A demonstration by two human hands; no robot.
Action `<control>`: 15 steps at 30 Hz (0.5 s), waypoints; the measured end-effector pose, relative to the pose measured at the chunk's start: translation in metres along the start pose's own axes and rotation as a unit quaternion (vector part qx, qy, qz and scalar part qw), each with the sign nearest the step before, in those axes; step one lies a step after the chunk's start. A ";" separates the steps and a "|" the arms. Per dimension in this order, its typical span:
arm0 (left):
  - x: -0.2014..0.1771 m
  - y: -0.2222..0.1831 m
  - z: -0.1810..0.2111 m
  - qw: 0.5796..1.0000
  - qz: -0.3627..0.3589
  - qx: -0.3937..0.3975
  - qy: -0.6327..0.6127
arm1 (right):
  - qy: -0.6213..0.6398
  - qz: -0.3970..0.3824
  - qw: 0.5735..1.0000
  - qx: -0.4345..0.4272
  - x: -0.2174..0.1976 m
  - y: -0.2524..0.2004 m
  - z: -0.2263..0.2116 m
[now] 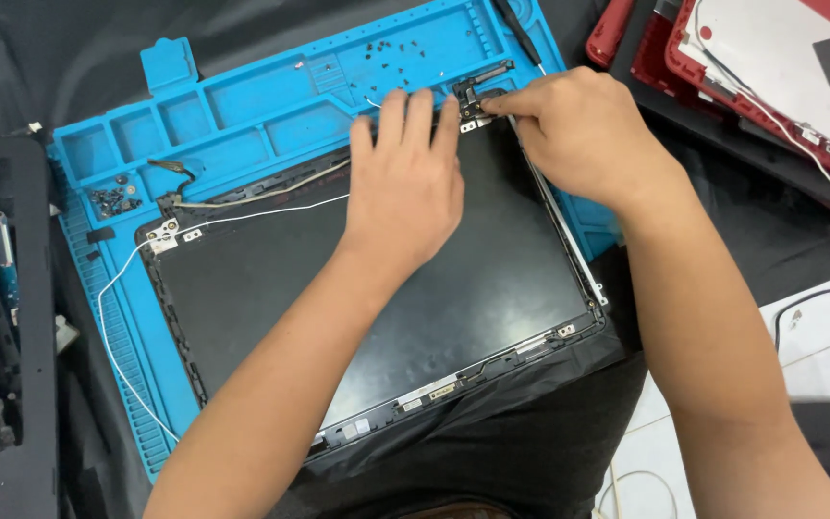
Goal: The person works on the back of a disassembled laptop screen, using a screwdriver to remove screws from the metal hinges. They then disconnect the ribbon cables and wires from the screen assembly by hand.
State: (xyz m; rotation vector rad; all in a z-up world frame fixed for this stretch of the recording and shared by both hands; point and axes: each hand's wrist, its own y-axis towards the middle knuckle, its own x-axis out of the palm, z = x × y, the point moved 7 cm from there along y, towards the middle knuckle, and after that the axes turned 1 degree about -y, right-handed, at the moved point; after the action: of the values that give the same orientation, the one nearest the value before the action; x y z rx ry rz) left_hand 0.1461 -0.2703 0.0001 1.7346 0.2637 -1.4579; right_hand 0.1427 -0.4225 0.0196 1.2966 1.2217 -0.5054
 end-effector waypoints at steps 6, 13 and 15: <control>-0.017 0.002 -0.006 0.995 0.093 -0.004 0.017 | 0.044 0.029 0.998 -0.022 -0.003 -0.002 -0.004; -0.017 0.005 -0.009 0.997 0.046 -0.027 -0.047 | 0.032 0.040 0.998 -0.034 -0.009 -0.002 -0.008; -0.015 0.006 -0.005 0.996 0.024 -0.010 -0.083 | 0.037 0.064 0.997 -0.026 -0.014 -0.003 -0.006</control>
State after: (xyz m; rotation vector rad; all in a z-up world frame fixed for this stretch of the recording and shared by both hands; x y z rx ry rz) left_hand 0.1493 -0.2653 0.0157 1.5816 0.1476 -1.5490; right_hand 0.1329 -0.4229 0.0316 1.3497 1.1957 -0.3348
